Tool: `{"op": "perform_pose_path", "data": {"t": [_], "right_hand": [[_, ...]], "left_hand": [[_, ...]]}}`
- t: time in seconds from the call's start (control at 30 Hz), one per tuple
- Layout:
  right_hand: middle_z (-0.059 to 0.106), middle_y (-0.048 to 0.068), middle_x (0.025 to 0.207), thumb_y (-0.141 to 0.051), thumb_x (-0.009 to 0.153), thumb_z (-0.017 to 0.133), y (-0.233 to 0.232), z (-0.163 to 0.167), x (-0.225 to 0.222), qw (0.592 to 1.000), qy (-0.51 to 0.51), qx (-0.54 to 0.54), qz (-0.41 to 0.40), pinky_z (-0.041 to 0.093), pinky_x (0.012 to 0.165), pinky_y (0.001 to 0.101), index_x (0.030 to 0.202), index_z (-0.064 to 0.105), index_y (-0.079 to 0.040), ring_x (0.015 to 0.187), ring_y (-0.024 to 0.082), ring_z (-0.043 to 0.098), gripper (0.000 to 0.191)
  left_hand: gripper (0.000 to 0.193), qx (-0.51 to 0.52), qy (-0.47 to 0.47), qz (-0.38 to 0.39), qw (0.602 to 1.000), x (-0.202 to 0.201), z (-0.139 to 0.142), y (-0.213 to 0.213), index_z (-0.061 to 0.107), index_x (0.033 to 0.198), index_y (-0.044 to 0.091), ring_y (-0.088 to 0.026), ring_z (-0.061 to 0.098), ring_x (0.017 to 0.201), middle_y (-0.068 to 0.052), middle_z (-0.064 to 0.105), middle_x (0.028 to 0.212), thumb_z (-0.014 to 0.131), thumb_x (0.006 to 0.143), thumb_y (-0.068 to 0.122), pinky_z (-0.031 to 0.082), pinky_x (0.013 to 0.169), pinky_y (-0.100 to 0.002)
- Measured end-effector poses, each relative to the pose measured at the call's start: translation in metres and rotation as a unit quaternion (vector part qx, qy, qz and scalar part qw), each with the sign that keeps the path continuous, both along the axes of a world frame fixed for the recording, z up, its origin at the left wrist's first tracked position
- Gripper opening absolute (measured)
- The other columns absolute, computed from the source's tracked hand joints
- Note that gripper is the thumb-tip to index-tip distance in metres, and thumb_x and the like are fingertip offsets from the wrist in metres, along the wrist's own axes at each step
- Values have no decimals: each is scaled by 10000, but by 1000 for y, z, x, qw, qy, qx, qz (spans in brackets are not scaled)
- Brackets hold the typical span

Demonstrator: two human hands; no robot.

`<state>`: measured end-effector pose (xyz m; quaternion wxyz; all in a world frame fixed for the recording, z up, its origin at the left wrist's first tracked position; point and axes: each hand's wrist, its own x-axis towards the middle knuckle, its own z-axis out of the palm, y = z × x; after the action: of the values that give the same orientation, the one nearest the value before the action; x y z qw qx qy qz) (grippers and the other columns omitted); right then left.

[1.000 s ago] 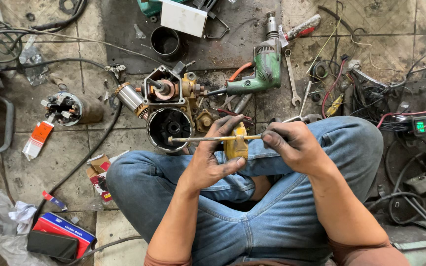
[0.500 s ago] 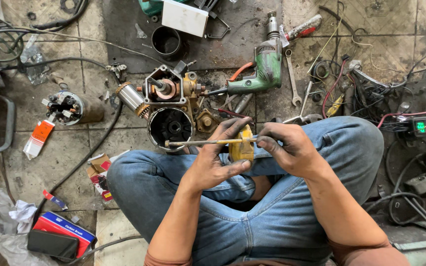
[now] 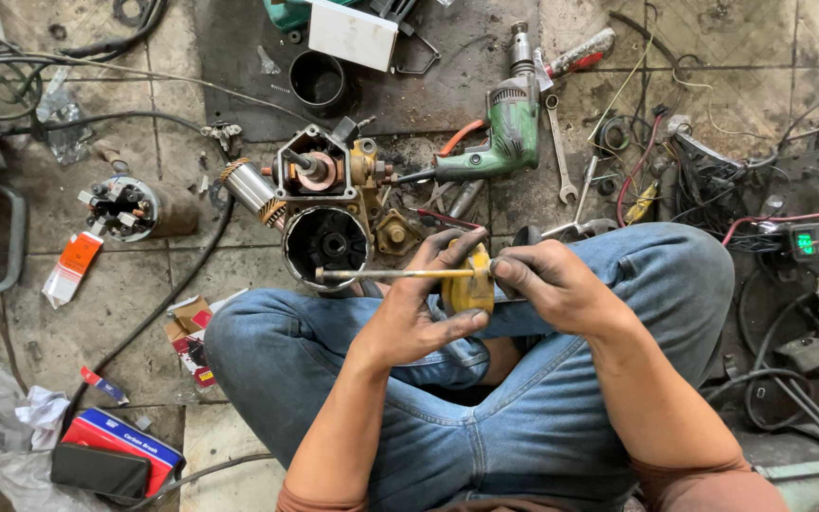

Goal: The person sits on the floor and works on a disassembled electric motor. They use a metal rod to push out a component from a yellow housing and then use pliers to adjust a small part inside the housing.

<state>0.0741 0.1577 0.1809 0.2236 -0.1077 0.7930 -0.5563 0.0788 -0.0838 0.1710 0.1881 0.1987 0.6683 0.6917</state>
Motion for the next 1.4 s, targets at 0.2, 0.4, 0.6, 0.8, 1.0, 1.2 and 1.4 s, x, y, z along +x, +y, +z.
{"op": "perform_pose_path", "data": {"t": [0.2, 0.4, 0.6, 0.8, 1.0, 1.2, 1.4], "right_hand": [[562, 102, 655, -248, 997, 610, 11, 20, -11, 987, 145, 62, 5, 439, 538, 331, 882, 657, -16, 554, 194, 538, 263], [579, 89, 605, -179, 989, 636, 9, 21, -12, 996, 65, 50, -38, 447, 525, 323, 819, 681, -28, 520, 209, 553, 231], [607, 103, 731, -148, 989, 647, 3, 25, -9, 976, 215, 26, -19, 479, 599, 304, 900, 650, -11, 651, 178, 614, 163], [494, 56, 606, -231, 1062, 580, 3, -4, 3, 996, 37, -42, -67, 392, 535, 310, 739, 566, -9, 545, 157, 461, 392], [496, 3, 605, -347, 1130, 534, 7, -14, 6, 967, -133, -174, -129, 373, 557, 280, 712, 527, -43, 587, 125, 449, 517], [492, 87, 1416, -509, 1002, 676, -6, 9, -2, 969, 148, -199, -3, 422, 1079, 295, 1526, 356, -30, 1284, 178, 500, 779], [615, 97, 1349, -338, 842, 810, -13, -5, -7, 969, -93, -192, -123, 501, 1043, 344, 1556, 420, -51, 1204, 188, 596, 863]], "left_hand": [[793, 86, -123, 54, 987, 2, -5, 8, 522, 1523, 103, -213, 570, 1345, -82, 580, 1429, 784, 814, 342, 525, 1072, -359], [747, 64, -80, 75, 992, 1, -5, 8, 512, 1516, 75, -195, 552, 1375, -72, 564, 1479, 777, 840, 250, 542, 1047, -352], [772, 108, -170, 40, 979, 0, -6, 5, 490, 1529, 88, -206, 574, 1329, -82, 570, 1437, 789, 834, 242, 514, 1070, -359], [842, 61, -22, 48, 997, -1, -8, -8, 499, 1577, 80, -260, 516, 1437, -123, 504, 1536, 820, 818, 255, 391, 1233, -403], [836, 19, 51, 59, 997, 1, -9, -2, 528, 1553, 107, -274, 514, 1472, -133, 471, 1573, 868, 810, 284, 430, 1229, -409], [1129, 181, -129, 81, 972, 13, -18, 27, 115, 1636, 99, -252, 468, 1422, -149, 371, 1603, 831, 844, 466, 456, 1149, -418], [767, -112, 119, 127, 978, 20, -15, 48, 235, 1682, -25, -400, 390, 1576, -273, 346, 1706, 632, 1088, 254, 388, 1259, -461]]}}
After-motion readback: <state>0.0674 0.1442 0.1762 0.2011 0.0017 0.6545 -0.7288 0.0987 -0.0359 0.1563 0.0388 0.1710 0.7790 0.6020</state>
